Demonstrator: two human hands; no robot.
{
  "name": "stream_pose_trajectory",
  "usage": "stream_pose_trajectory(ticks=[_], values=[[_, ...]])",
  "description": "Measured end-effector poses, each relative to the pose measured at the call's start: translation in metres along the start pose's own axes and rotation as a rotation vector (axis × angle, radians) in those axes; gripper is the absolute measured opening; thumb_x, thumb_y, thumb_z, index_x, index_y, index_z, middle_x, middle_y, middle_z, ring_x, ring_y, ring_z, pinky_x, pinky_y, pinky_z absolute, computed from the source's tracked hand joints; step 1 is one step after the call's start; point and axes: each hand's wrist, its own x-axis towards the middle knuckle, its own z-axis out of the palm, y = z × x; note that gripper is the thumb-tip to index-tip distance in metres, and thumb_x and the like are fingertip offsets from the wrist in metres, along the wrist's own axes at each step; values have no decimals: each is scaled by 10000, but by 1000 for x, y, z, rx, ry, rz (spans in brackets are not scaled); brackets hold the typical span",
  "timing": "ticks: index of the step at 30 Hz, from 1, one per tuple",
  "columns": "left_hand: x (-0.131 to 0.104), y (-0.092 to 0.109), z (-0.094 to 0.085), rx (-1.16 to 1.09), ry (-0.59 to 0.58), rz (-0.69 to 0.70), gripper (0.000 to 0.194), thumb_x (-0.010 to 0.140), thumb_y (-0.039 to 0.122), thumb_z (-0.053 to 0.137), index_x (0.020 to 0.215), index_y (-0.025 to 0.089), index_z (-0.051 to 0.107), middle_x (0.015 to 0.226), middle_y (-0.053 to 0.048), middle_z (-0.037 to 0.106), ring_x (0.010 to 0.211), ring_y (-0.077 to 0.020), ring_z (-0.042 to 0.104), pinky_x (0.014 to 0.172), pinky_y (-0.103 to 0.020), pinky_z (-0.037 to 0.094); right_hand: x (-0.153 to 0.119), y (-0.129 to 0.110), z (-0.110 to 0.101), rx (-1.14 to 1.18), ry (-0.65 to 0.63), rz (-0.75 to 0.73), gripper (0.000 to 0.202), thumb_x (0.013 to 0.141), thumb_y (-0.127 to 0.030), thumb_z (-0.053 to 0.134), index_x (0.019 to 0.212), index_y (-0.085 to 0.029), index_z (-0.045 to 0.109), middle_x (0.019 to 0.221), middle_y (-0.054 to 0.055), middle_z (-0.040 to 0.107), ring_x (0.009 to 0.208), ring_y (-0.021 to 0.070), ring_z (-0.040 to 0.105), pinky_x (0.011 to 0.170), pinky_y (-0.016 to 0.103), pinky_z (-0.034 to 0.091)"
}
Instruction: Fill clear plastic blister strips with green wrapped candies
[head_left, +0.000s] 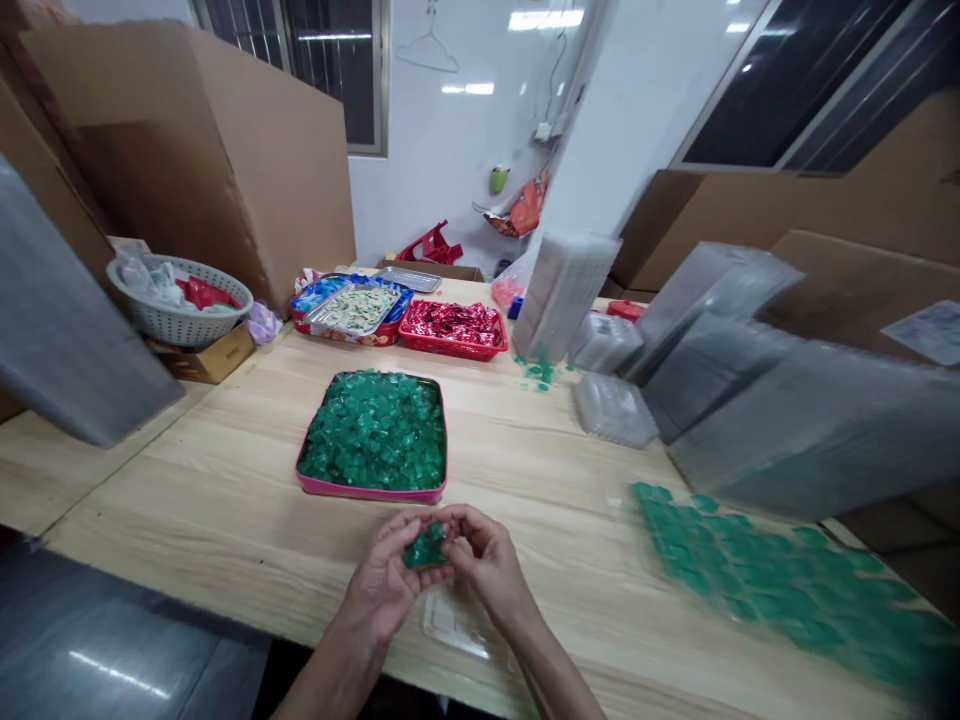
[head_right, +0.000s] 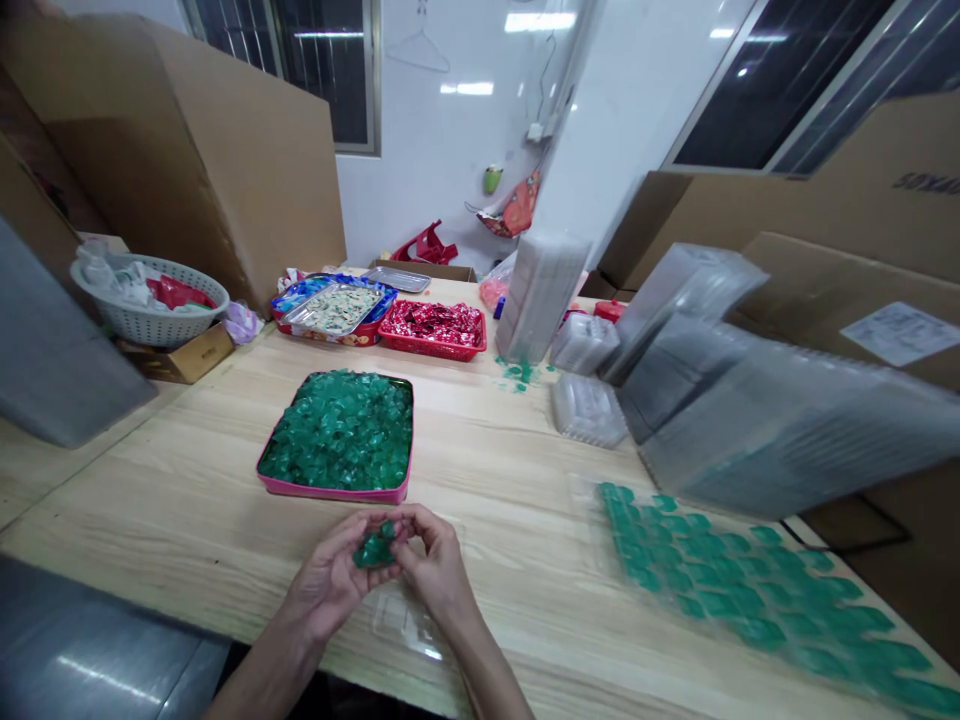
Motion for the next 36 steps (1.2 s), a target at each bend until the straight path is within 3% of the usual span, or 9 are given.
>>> stream_pose_trajectory(ticks=[4, 10, 16, 20, 26, 30, 36], values=[[3, -4, -2, 71, 56, 10, 264, 572, 233, 791, 785, 118, 684, 776, -97, 703, 621, -163, 622, 568, -269, 472, -5, -2, -1, 125, -11, 74, 207, 626, -165, 717, 824, -191, 666, 711, -7, 620, 667, 128, 548, 619, 225, 436], [6, -7, 11, 253, 15, 54, 257, 473, 230, 814, 625, 131, 632, 577, -21, 627, 519, -108, 539, 462, -208, 384, -7, -5, -16, 95, -4, 144, 204, 643, -281, 762, 781, -170, 662, 657, -7, 621, 611, 118, 556, 586, 226, 428], [27, -8, 33, 498, 25, 215, 185, 511, 207, 726, 638, 140, 610, 526, 7, 579, 495, -101, 503, 417, -191, 361, 12, -13, -37, 49, -13, 161, 232, 632, -330, 762, 754, -157, 669, 662, 6, 656, 605, 129, 581, 613, 255, 437], [38, -17, 33, 629, 52, 262, 242, 530, 290, 742, 663, 131, 616, 553, 8, 566, 488, -108, 499, 385, -197, 360, 27, -7, -58, -41, -44, 192, 250, 595, -335, 764, 723, -143, 669, 596, -9, 637, 550, 111, 551, 558, 233, 407], [30, -25, 25, 385, 144, 122, 417, 573, 469, 743, 771, 130, 599, 702, -38, 616, 600, -158, 581, 487, -282, 491, 37, 0, -80, -286, -122, 248, 163, 599, -272, 716, 650, -128, 660, 497, -38, 567, 447, 77, 449, 454, 198, 324], [29, -26, 24, 299, 114, 80, 433, 583, 482, 742, 775, 128, 585, 684, -35, 607, 610, -169, 587, 549, -333, 516, 36, 4, -78, -389, -155, 159, 99, 641, -235, 658, 666, -139, 655, 520, -36, 573, 465, 82, 449, 465, 196, 330], [32, -31, 20, 251, 114, 104, 445, 581, 500, 743, 757, 124, 584, 692, -32, 609, 629, -161, 586, 578, -312, 499, 28, 13, -69, -595, -148, 66, 86, 686, -142, 579, 637, -147, 648, 550, -14, 596, 507, 101, 488, 499, 201, 346]])
